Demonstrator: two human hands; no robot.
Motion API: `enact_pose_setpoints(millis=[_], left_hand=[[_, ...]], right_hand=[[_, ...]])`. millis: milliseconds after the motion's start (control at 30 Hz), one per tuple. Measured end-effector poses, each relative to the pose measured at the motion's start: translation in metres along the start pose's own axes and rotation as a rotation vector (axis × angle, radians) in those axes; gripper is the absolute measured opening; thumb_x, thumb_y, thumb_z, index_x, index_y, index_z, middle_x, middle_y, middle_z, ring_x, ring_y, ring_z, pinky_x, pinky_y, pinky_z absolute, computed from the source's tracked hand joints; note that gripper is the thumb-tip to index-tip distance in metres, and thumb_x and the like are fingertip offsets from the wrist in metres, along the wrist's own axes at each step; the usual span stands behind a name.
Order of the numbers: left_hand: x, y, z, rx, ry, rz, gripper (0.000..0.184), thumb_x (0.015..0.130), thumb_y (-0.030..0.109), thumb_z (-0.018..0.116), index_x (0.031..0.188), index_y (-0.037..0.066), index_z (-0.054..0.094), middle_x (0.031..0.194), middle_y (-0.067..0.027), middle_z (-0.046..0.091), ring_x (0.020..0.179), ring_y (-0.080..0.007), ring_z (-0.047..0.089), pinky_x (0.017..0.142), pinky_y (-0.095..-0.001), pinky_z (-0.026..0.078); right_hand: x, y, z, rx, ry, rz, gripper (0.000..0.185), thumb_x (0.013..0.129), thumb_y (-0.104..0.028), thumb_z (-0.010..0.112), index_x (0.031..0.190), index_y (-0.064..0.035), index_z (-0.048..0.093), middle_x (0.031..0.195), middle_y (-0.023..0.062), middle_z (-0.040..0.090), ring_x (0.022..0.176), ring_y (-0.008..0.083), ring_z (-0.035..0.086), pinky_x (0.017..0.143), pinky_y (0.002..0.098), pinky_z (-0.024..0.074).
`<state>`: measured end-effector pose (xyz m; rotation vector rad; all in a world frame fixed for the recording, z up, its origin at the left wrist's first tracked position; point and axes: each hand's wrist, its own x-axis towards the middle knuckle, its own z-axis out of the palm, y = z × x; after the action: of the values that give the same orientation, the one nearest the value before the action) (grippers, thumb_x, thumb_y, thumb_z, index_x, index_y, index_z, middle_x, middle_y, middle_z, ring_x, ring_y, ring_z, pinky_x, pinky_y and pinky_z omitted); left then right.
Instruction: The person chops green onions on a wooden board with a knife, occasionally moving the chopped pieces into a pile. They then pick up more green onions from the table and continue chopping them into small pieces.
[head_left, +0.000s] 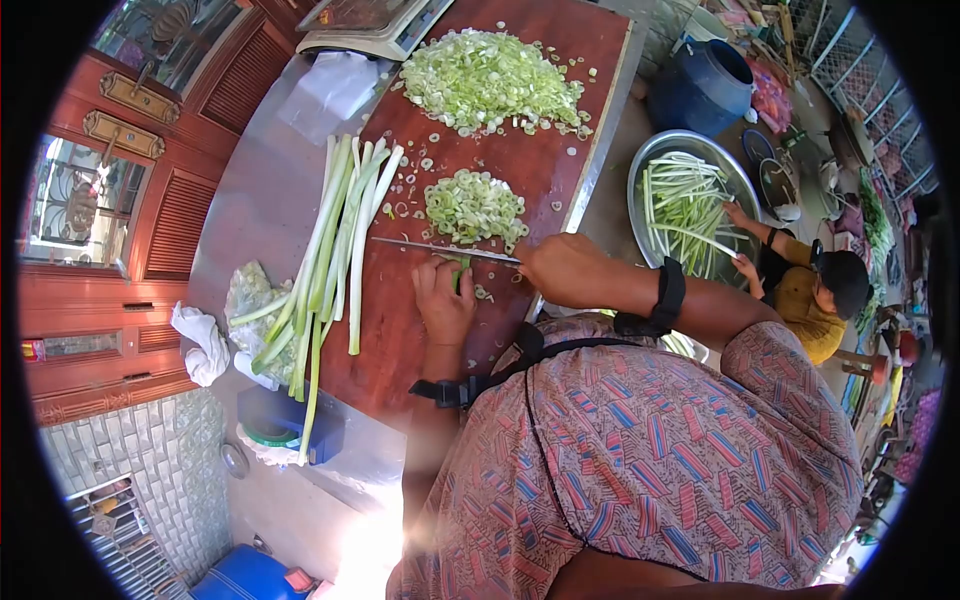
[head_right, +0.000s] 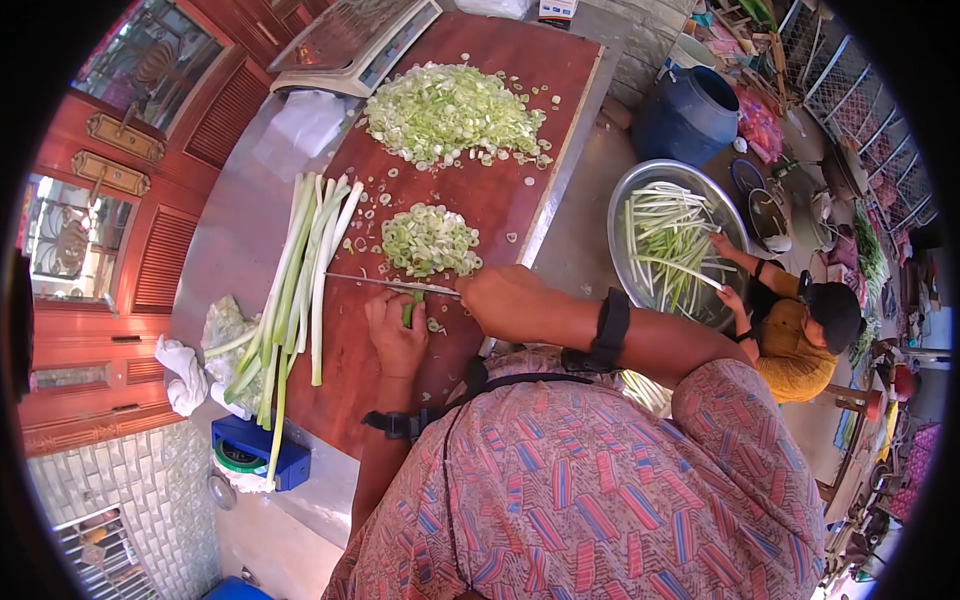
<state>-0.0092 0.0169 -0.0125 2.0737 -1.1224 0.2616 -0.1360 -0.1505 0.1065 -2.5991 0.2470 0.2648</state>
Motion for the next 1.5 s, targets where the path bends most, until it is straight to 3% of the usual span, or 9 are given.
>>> enact_pose_setpoints(millis=[100, 167, 300, 400, 667, 800, 867, 1267, 1500], left_hand=[[0.001, 0.001, -0.001, -0.017, 0.003, -0.008, 0.019, 0.072, 0.006, 0.07, 0.088, 0.004, 0.06, 0.097, -0.0149, 0.055, 0.094, -0.0355, 0.051, 0.081, -0.0439, 0.043], [0.001, 0.002, -0.001, -0.015, 0.005, -0.007, 0.018, 0.072, 0.005, 0.07, 0.088, 0.004, 0.06, 0.097, -0.0153, 0.055, 0.093, -0.0357, 0.051, 0.081, -0.044, 0.044], [0.002, -0.001, 0.0, -0.017, 0.001, -0.011, 0.018, 0.072, 0.004, 0.07, 0.087, 0.003, 0.06, 0.096, -0.0158, 0.055, 0.093, -0.036, 0.052, 0.081, -0.0443, 0.044], [0.002, -0.002, 0.0, -0.038, 0.0, 0.008, 0.018, 0.072, 0.005, 0.07, 0.087, 0.003, 0.06, 0.096, -0.016, 0.055, 0.093, -0.0362, 0.052, 0.081, -0.0446, 0.044], [0.001, 0.002, -0.005, -0.045, 0.005, 0.044, 0.018, 0.071, 0.001, 0.067, 0.088, 0.002, 0.059, 0.096, -0.0161, 0.055, 0.091, -0.0348, 0.052, 0.08, -0.0432, 0.043], [0.0, 0.002, -0.003, -0.056, -0.012, 0.034, 0.018, 0.072, 0.0, 0.067, 0.088, 0.002, 0.06, 0.096, -0.0166, 0.055, 0.091, -0.0348, 0.051, 0.08, -0.0432, 0.043], [-0.002, 0.0, -0.003, -0.043, -0.038, 0.009, 0.018, 0.073, 0.003, 0.067, 0.089, 0.002, 0.06, 0.1, -0.0153, 0.054, 0.097, -0.0353, 0.05, 0.085, -0.0443, 0.042], [0.0, 0.001, -0.003, -0.055, -0.022, 0.004, 0.015, 0.072, 0.002, 0.067, 0.086, 0.001, 0.059, 0.098, -0.0162, 0.054, 0.095, -0.0362, 0.05, 0.082, -0.0442, 0.043], [0.0, -0.002, -0.002, -0.035, -0.013, 0.037, 0.017, 0.07, 0.0, 0.067, 0.085, 0.002, 0.059, 0.096, -0.0158, 0.053, 0.092, -0.036, 0.051, 0.08, -0.0442, 0.044]], right_hand=[[0.006, 0.001, -0.003, -0.011, -0.029, 0.005, 0.018, 0.081, -0.011, 0.057, 0.094, 0.0008, 0.06, 0.076, 0.0224, 0.064, 0.074, 0.0401, 0.065, 0.062, 0.0488, 0.0499], [0.012, 0.006, -0.002, -0.029, -0.056, -0.069, 0.02, 0.087, -0.019, 0.055, 0.09, 0.0012, 0.058, 0.07, 0.0222, 0.062, 0.07, 0.0415, 0.063, 0.061, 0.051, 0.0483], [0.038, 0.006, 0.017, -0.032, -0.067, -0.112, 0.02, 0.087, -0.018, 0.055, 0.091, 0.0003, 0.058, 0.073, 0.0229, 0.063, 0.072, 0.042, 0.063, 0.063, 0.0512, 0.0482], [0.054, 0.006, 0.036, 0.036, 0.004, -0.05, 0.021, 0.075, -0.01, 0.058, 0.092, 0.002, 0.061, 0.079, 0.024, 0.064, 0.077, 0.0421, 0.064, 0.066, 0.05, 0.0505], [0.044, 0.006, 0.021, 0.149, 0.096, 0.09, 0.019, 0.089, -0.017, 0.053, 0.091, 0.0011, 0.06, 0.076, 0.0237, 0.063, 0.075, 0.0425, 0.063, 0.064, 0.0512, 0.0483], [0.015, 0.001, 0.004, 0.085, 0.086, 0.017, 0.02, 0.09, -0.02, 0.053, 0.092, 0.0002, 0.057, 0.073, 0.0241, 0.062, 0.073, 0.0435, 0.062, 0.065, 0.0519, 0.0476], [0.005, -0.001, 0.0, 0.073, 0.038, -0.009, 0.02, 0.088, -0.018, 0.054, 0.09, 0.0017, 0.06, 0.073, 0.0237, 0.063, 0.072, 0.0424, 0.063, 0.064, 0.0515, 0.0482], [0.027, 0.006, 0.018, 0.029, -0.08, -0.015, 0.018, 0.078, -0.01, 0.058, 0.09, 0.0023, 0.061, 0.079, 0.0228, 0.065, 0.078, 0.041, 0.065, 0.065, 0.0502, 0.0501], [0.06, -0.003, 0.043, 0.052, 0.022, -0.031, 0.019, 0.076, -0.011, 0.06, 0.09, 0.0011, 0.062, 0.082, 0.0232, 0.065, 0.08, 0.04, 0.065, 0.065, 0.0486, 0.0513]])
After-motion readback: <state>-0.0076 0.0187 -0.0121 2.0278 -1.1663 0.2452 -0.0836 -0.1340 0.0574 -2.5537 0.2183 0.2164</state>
